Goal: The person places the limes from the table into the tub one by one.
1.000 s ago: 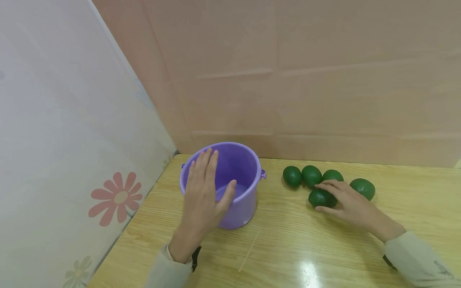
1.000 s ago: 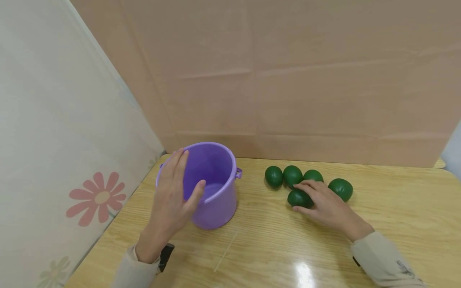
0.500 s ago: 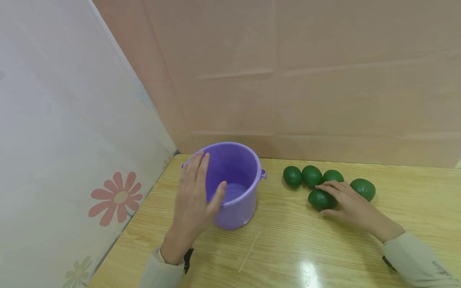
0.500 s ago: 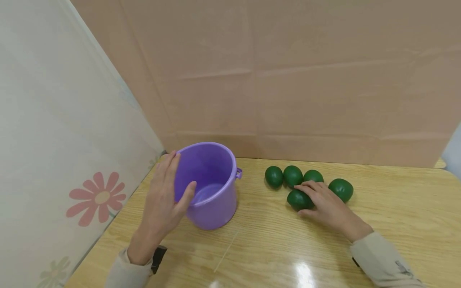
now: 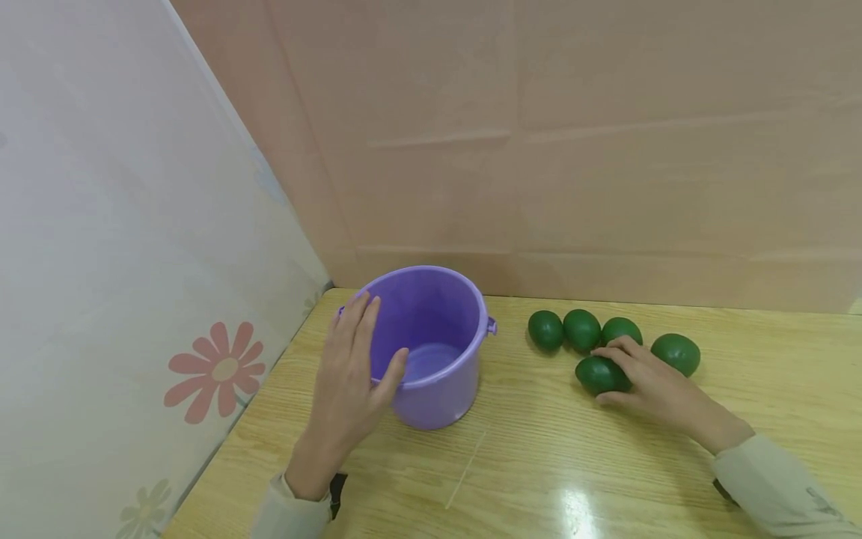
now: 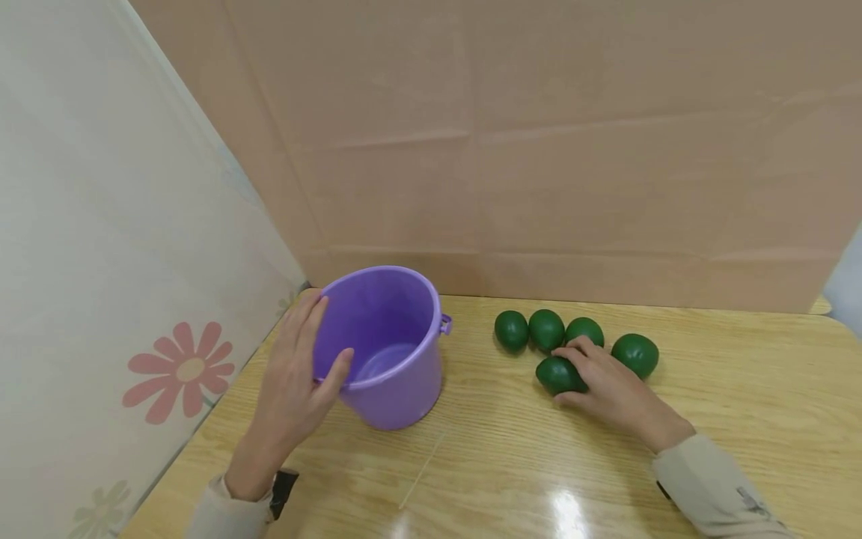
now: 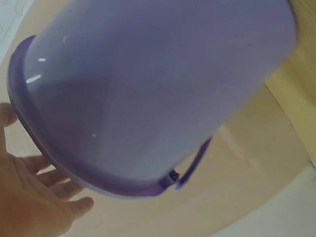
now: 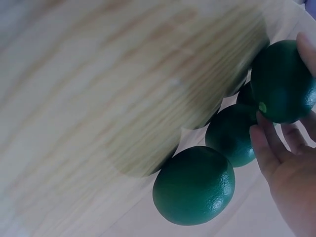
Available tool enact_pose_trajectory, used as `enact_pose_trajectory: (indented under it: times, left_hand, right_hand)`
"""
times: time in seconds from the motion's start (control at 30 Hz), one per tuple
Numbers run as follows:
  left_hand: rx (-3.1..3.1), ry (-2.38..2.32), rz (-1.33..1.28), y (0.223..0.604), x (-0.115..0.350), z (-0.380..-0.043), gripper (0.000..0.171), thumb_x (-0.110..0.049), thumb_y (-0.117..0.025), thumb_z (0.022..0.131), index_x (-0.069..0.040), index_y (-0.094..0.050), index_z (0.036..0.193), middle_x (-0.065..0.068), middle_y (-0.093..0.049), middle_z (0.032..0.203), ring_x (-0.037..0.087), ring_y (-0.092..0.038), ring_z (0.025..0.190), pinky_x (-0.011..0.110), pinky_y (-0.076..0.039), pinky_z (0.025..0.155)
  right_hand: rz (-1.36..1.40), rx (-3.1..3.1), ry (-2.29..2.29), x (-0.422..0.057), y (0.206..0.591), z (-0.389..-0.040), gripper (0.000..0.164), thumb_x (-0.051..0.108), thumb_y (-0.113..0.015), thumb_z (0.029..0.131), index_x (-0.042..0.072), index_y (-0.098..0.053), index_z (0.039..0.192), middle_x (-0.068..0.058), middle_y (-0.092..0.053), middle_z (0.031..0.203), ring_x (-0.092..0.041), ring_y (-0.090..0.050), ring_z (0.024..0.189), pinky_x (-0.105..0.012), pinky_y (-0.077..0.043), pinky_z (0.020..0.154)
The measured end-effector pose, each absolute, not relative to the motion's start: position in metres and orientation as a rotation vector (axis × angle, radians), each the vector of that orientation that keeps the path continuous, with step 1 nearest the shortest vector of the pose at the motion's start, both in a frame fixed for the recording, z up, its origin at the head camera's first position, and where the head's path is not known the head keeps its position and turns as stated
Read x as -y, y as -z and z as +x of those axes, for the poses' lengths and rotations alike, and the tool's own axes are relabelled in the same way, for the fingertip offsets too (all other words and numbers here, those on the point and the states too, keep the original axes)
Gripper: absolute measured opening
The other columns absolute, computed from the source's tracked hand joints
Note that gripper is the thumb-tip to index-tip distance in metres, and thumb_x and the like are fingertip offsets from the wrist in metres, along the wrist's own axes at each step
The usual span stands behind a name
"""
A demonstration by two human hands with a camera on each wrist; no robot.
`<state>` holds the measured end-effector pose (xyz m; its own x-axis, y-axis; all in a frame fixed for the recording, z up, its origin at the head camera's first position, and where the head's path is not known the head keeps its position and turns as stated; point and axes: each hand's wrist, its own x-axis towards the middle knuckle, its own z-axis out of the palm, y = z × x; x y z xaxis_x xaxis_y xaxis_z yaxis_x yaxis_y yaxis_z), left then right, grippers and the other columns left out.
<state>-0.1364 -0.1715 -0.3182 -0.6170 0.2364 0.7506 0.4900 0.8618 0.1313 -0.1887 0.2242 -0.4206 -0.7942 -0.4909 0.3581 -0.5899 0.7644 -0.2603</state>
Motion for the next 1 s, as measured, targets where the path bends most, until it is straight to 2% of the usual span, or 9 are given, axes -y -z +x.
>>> enact_pose_trajectory:
  times: [0.2, 0.43, 0.67, 0.87, 1.0]
  left_hand:
    - [2.293, 0.433, -0.557, 0.322, 0.181, -0.135, 0.065, -0.039, -0.052, 0.087, -0.005, -0.036, 0.139, 0.015, -0.038, 0.143, 0.029, -0.03, 0.136, 0.045, -0.018, 0.115]
    - [2.318, 0.427, -0.572, 0.329, 0.193, -0.136, 0.064, -0.039, -0.051, 0.088, -0.006, -0.035, 0.14, 0.013, -0.038, 0.143, 0.03, -0.03, 0.136, 0.045, -0.019, 0.114]
    - [2.322, 0.444, -0.612, 0.335, 0.203, -0.138, 0.062, -0.039, -0.048, 0.09, -0.006, -0.035, 0.14, 0.012, -0.039, 0.143, 0.034, -0.034, 0.133, 0.043, -0.018, 0.115]
    - [2.356, 0.462, -0.645, 0.339, 0.215, -0.139, 0.061, -0.036, -0.048, 0.089, -0.008, -0.033, 0.142, 0.01, -0.036, 0.145, 0.029, -0.029, 0.137, 0.038, -0.014, 0.117]
    - [2.387, 0.492, -0.67, 0.343, 0.222, -0.14, 0.061, -0.034, -0.049, 0.089, -0.009, -0.032, 0.142, 0.011, -0.034, 0.146, 0.032, -0.027, 0.137, 0.039, -0.015, 0.116]
  right_hand:
    - [0.795, 2.763, -0.587, -0.223, 0.419, -0.187, 0.063, 0.038, -0.074, 0.072, 0.005, -0.052, 0.121, -0.003, -0.045, 0.113, -0.02, -0.058, 0.094, -0.038, -0.052, 0.074]
    - [0.773, 2.769, -0.641, -0.22, 0.415, -0.188, 0.063, 0.038, -0.074, 0.073, 0.005, -0.05, 0.121, -0.01, -0.049, 0.121, -0.029, -0.056, 0.103, -0.046, -0.049, 0.081]
    - [0.756, 2.787, -0.676, -0.218, 0.413, -0.188, 0.062, 0.043, -0.071, 0.074, 0.006, -0.051, 0.121, -0.01, -0.058, 0.115, -0.03, -0.054, 0.106, -0.047, -0.047, 0.083]
    - [0.763, 2.787, -0.659, -0.215, 0.412, -0.186, 0.061, 0.04, -0.072, 0.074, 0.008, -0.051, 0.121, -0.007, -0.059, 0.115, -0.028, -0.054, 0.106, -0.046, -0.047, 0.083]
    - [0.775, 2.79, -0.657, -0.211, 0.409, -0.182, 0.061, 0.039, -0.073, 0.074, 0.007, -0.051, 0.122, -0.008, -0.058, 0.116, -0.029, -0.054, 0.106, -0.047, -0.047, 0.083]
